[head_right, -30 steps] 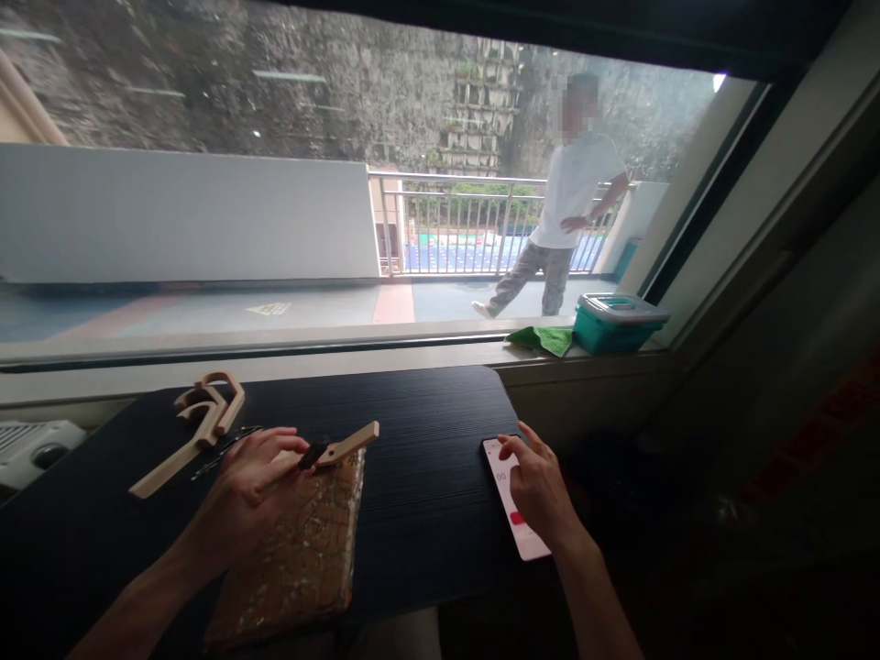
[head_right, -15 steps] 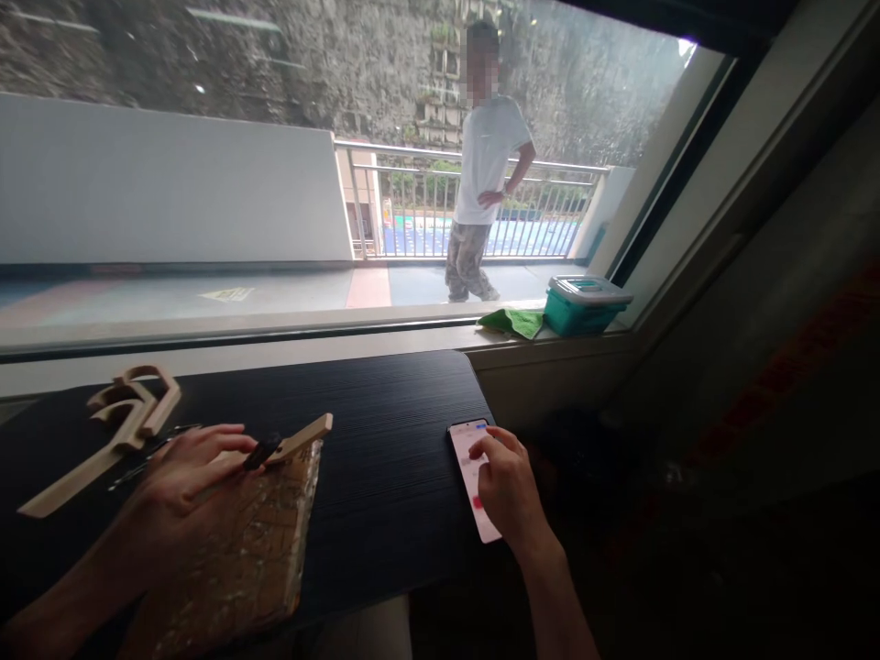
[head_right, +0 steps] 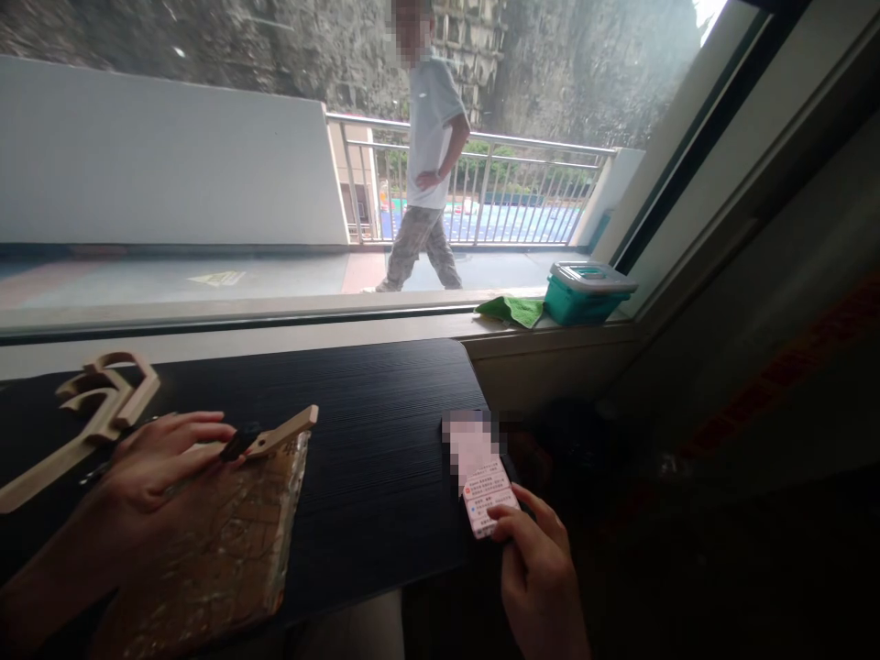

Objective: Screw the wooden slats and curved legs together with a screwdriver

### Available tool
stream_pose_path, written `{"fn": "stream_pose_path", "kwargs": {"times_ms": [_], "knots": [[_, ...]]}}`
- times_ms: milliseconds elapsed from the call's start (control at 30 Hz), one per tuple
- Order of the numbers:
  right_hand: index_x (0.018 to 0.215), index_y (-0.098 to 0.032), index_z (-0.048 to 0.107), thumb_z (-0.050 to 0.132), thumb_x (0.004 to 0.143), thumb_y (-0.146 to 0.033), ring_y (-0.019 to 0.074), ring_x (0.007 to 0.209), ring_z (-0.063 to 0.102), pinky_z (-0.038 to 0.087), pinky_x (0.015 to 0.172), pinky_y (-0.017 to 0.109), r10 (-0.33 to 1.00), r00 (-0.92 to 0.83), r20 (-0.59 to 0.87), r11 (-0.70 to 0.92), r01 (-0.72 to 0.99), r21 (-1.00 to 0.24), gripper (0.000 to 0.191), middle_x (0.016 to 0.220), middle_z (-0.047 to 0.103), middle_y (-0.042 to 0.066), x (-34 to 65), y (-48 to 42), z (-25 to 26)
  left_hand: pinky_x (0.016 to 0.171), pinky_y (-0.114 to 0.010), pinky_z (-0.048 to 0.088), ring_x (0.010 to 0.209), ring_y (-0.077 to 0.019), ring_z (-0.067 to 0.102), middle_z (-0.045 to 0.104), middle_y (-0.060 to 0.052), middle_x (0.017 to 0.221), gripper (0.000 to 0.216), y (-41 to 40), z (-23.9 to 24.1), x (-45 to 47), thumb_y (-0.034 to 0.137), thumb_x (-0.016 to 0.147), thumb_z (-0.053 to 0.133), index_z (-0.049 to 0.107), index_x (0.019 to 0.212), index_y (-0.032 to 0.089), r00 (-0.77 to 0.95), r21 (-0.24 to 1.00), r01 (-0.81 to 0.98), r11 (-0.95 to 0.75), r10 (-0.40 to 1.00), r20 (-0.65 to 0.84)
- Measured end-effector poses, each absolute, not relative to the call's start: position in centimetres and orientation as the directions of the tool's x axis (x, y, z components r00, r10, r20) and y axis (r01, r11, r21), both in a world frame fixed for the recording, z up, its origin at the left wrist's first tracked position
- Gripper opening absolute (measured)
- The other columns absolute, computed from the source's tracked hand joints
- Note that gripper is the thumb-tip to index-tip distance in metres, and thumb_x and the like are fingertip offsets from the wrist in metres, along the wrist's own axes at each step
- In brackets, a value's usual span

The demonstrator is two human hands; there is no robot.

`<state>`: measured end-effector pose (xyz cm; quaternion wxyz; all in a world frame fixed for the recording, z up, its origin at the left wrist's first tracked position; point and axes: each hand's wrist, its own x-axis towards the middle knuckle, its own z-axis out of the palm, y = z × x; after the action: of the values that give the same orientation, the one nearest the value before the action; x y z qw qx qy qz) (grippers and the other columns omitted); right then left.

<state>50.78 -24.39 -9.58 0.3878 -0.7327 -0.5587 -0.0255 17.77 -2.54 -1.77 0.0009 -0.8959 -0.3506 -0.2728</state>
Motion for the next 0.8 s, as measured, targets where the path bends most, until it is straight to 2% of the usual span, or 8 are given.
{"fn": "stream_pose_path", "kwargs": {"times_ms": [167, 300, 367, 500, 667, 800], "knots": [[0.076, -0.025, 0.059, 0.043, 0.077, -0.010, 0.0240, 0.116, 0.050, 0.044, 0.091, 0.043, 0.791, 0.400, 0.462, -0.108, 0.836, -0.539, 0.022, 0.104, 0.066, 0.004, 50.7, -24.8, -10.1, 0.096, -0.049, 0.033, 0.105, -0.0257, 0.051, 0.064, -0.005, 0.098, 0.019, -2.4, -1.9, 17.7, 0.032, 0.085, 0.047, 0.064, 0.088, 0.023, 0.629, 0.173, 0.596, -0.784, 0.590, 0.507], [0.081, -0.024, 0.060, 0.038, 0.071, -0.003, 0.0222, 0.121, 0.045, 0.041, 0.095, 0.044, 0.835, 0.353, 0.422, -0.098, 0.850, -0.517, 0.032, 0.111, 0.065, 0.003, 50.7, -21.2, -8.7, 0.096, -0.051, 0.031, 0.104, -0.0254, 0.051, 0.065, -0.004, 0.097, 0.019, -2.5, -2.0, 17.6, 0.033, 0.085, 0.048, 0.064, 0.088, 0.024, 0.631, 0.173, 0.595, -0.785, 0.589, 0.505], [0.088, -0.023, 0.061, 0.036, 0.070, -0.002, 0.0215, 0.124, 0.042, 0.038, 0.099, 0.045, 0.820, 0.331, 0.467, -0.059, 0.860, -0.506, 0.037, 0.115, 0.063, 0.004, 50.4, -19.0, -7.3, 0.097, -0.050, 0.030, 0.104, -0.0250, 0.051, 0.065, -0.003, 0.096, 0.019, -2.6, -2.0, 17.3, 0.034, 0.085, 0.048, 0.064, 0.087, 0.025, 0.620, 0.183, 0.604, -0.776, 0.602, 0.503], [0.089, -0.022, 0.059, 0.038, 0.077, -0.005, 0.0217, 0.117, 0.048, 0.039, 0.098, 0.045, 0.755, 0.294, 0.586, 0.059, 0.860, -0.507, 0.030, 0.112, 0.063, 0.007, 47.4, -16.0, -3.7, 0.100, -0.049, 0.028, 0.106, -0.0250, 0.051, 0.066, -0.003, 0.097, 0.019, -2.7, -2.1, 16.4, 0.035, 0.084, 0.050, 0.067, 0.087, 0.025, 0.608, 0.196, 0.621, -0.759, 0.625, 0.490], [0.093, -0.023, 0.059, 0.038, 0.079, -0.003, 0.0193, 0.109, 0.053, 0.043, 0.093, 0.040, 0.843, 0.082, 0.532, 0.271, 0.790, -0.551, 0.033, 0.114, 0.061, 0.006, 40.9, -13.7, -0.4, 0.101, -0.047, 0.028, 0.105, -0.0239, 0.054, 0.067, -0.003, 0.096, 0.020, -2.8, -1.6, 15.6, 0.032, 0.084, 0.049, 0.068, 0.087, 0.026, 0.587, 0.198, 0.633, -0.748, 0.630, 0.508], [0.094, -0.023, 0.060, 0.037, 0.075, 0.001, 0.0187, 0.113, 0.050, 0.042, 0.095, 0.040, 0.860, 0.021, 0.510, 0.302, 0.784, -0.542, 0.038, 0.115, 0.062, 0.005, 38.6, -12.7, 0.0, 0.099, -0.046, 0.030, 0.102, -0.0236, 0.055, 0.067, -0.003, 0.094, 0.022, -2.9, -0.8, 14.8, 0.032, 0.085, 0.048, 0.068, 0.085, 0.026, 0.563, 0.210, 0.625, -0.752, 0.620, 0.547]]}}
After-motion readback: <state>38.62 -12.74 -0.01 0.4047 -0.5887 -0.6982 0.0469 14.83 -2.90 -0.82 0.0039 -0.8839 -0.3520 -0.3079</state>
